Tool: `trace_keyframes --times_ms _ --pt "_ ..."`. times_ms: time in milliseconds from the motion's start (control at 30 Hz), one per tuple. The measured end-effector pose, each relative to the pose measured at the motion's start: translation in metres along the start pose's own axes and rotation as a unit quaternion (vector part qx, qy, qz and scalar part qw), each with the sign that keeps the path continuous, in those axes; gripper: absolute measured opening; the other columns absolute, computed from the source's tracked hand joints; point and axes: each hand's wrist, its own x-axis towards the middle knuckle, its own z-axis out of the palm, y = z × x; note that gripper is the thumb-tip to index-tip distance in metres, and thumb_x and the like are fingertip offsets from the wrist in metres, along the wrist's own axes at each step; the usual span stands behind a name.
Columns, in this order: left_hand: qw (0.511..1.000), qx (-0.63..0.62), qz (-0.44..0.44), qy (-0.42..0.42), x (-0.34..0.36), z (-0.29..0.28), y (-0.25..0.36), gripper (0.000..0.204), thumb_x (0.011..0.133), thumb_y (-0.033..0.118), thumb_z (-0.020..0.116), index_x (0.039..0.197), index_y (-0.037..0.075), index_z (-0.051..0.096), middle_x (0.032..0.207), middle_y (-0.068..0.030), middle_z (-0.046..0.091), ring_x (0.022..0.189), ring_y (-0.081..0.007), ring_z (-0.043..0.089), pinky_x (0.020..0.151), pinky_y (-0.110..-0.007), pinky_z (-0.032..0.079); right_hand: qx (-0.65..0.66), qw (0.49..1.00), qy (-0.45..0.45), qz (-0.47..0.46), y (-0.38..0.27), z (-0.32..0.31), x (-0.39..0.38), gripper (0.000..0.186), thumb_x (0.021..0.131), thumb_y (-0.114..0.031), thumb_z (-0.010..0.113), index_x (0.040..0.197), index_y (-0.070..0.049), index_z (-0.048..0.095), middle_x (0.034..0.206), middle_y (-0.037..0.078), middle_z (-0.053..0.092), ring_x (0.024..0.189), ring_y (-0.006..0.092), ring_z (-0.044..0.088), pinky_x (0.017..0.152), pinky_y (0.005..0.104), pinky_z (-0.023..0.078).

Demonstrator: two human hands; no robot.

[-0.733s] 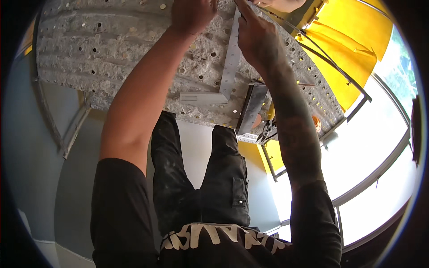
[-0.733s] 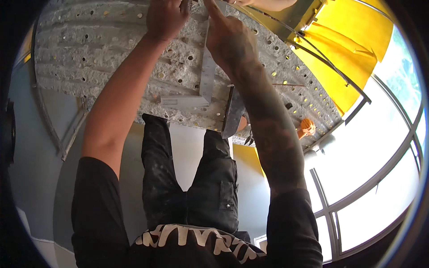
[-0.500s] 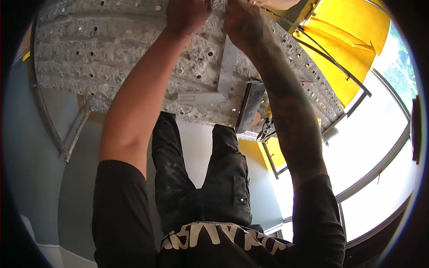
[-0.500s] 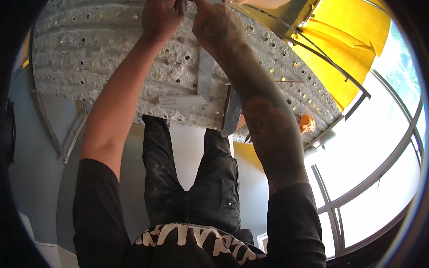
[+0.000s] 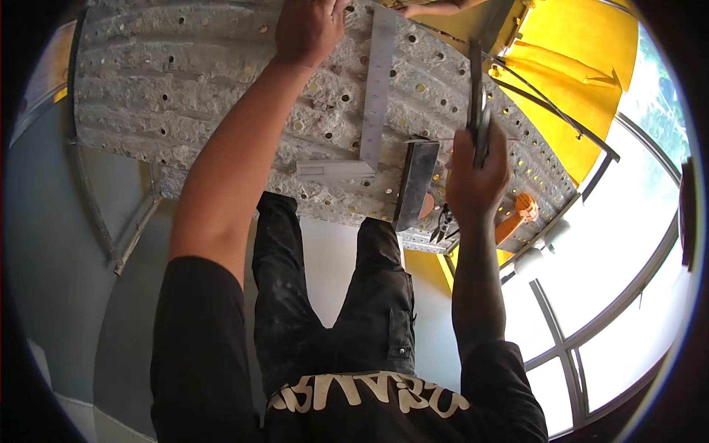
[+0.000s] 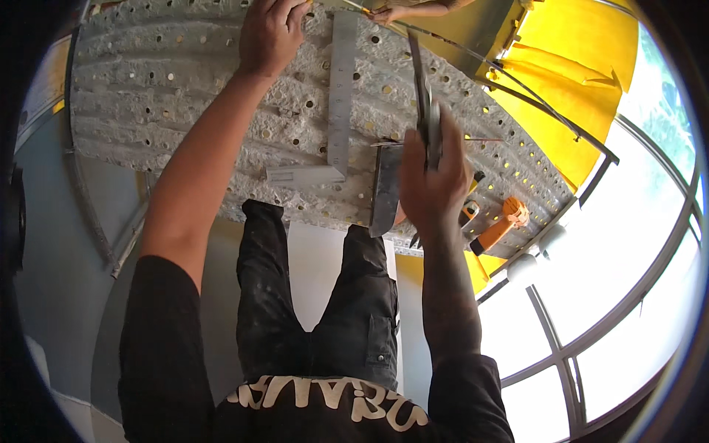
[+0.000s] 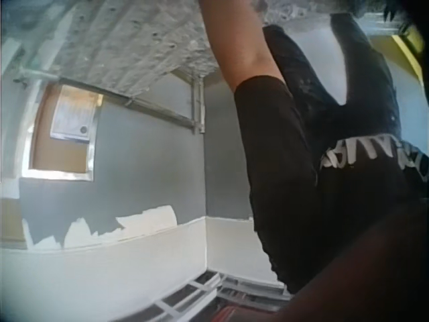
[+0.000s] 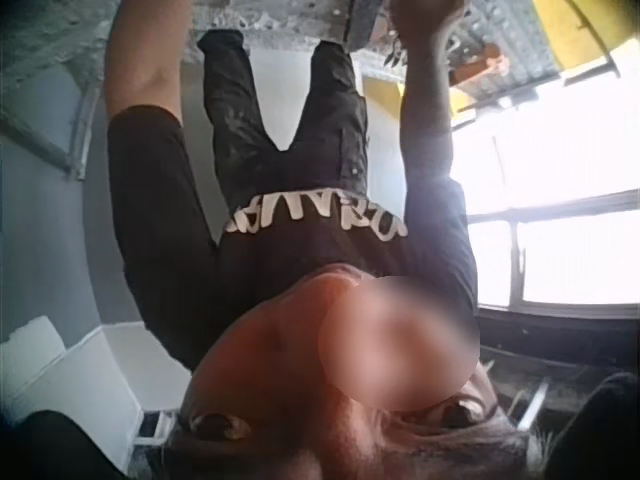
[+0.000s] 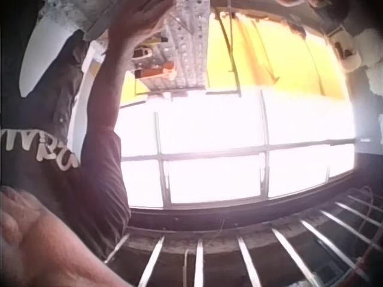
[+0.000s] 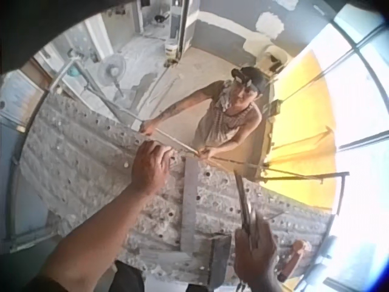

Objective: The person measures a section of a drywall corner with a tape measure, marks a metal trim piece with a pencil, and cuts the metal trim using shears.

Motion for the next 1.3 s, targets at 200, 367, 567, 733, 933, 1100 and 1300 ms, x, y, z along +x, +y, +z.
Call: trace_keyframes --times_ms 200,367,567,733,933,1100,1300 --pt "0.968 -0.142 -0.199 0.059 -0.002 -0.049 0.022 0.017 0.097 0.023 0.064 0.094 0.007 0.068 0.078 -0.0084 0.064 0.074 -0.0252 0.064 0.063 -0.041 0.048 0.079 0.996 -0.009 0.035 0.003 -0.066 -0.109 0.029 0.09 -0.007 0.063 0.117 -0.001 0.054 0.088 0.011 0.057 0.076 0.0158 0.057 0.07 0.0318 0.048" --pt "0.644 -0.562 -0.516 -0.063 -0.01 -0.236 0.166 0.024 0.105 0.028 0.054 0.104 0.005 0.061 0.076 -0.0018 0.057 0.059 -0.0061 0.049 0.051 -0.025 0.039 0.174 0.978 -0.103 0.052 -0.028 -0.143 -0.167 0.031 0.099 -0.016 0.054 0.126 0.0 0.052 0.084 0.003 0.055 0.07 0.0087 0.048 0.062 0.0288 0.041" --pt "0.512 -0.693 -0.504 -0.064 -0.002 -0.412 0.335 0.02 0.104 0.021 0.056 0.111 0.003 0.06 0.086 -0.0026 0.061 0.066 -0.0072 0.05 0.058 -0.024 0.04 0.124 0.961 -0.124 -0.215 -0.139 -0.268 -0.178 0.034 0.09 -0.019 0.068 0.119 -0.003 0.061 0.096 0.016 0.066 0.085 0.0262 0.069 0.073 0.0351 0.053" --pt "0.56 -0.673 -0.474 -0.096 0.008 -0.512 0.432 0.025 0.104 0.017 0.054 0.123 0.002 0.059 0.081 -0.0044 0.06 0.061 -0.0082 0.049 0.055 -0.024 0.039 0.057 0.913 -0.155 -0.372 -0.194 -0.339 -0.211 0.039 0.081 -0.024 0.079 0.116 -0.015 0.063 0.09 0.004 0.065 0.08 0.0245 0.069 0.066 0.0388 0.053" --pt "0.622 -0.609 -0.484 -0.093 0.008 -0.575 0.498 0.029 0.103 0.013 0.053 0.13 0.002 0.057 0.078 -0.0034 0.059 0.062 -0.0062 0.048 0.055 -0.022 0.038 0.051 0.883 -0.132 -0.447 -0.222 -0.391 -0.26 0.038 0.082 -0.029 0.078 0.115 -0.016 0.064 0.089 0.002 0.065 0.074 0.0226 0.068 0.065 0.0366 0.054" --pt "0.626 -0.604 -0.488 -0.074 0.001 -0.605 0.525 0.028 0.102 0.011 0.054 0.128 0.002 0.057 0.081 -0.0011 0.06 0.065 -0.0045 0.049 0.058 -0.02 0.039 0.051 0.878 -0.096 -0.466 -0.233 -0.408 -0.29 0.047 0.081 -0.033 0.079 0.119 -0.013 0.061 0.089 0.002 0.065 0.072 0.0227 0.068 0.063 0.0363 0.054" --pt "0.676 -0.584 -0.442 -0.077 -0.008 -0.629 0.522 0.021 0.102 0.016 0.056 0.116 0.002 0.061 0.08 0.0005 0.06 0.065 -0.0042 0.05 0.059 -0.021 0.04 -0.032 0.89 -0.11 -0.441 -0.234 -0.409 -0.321 0.059 0.081 -0.029 0.076 0.131 -0.009 0.054 0.095 0.006 0.064 0.076 0.0235 0.067 0.066 0.0373 0.054"
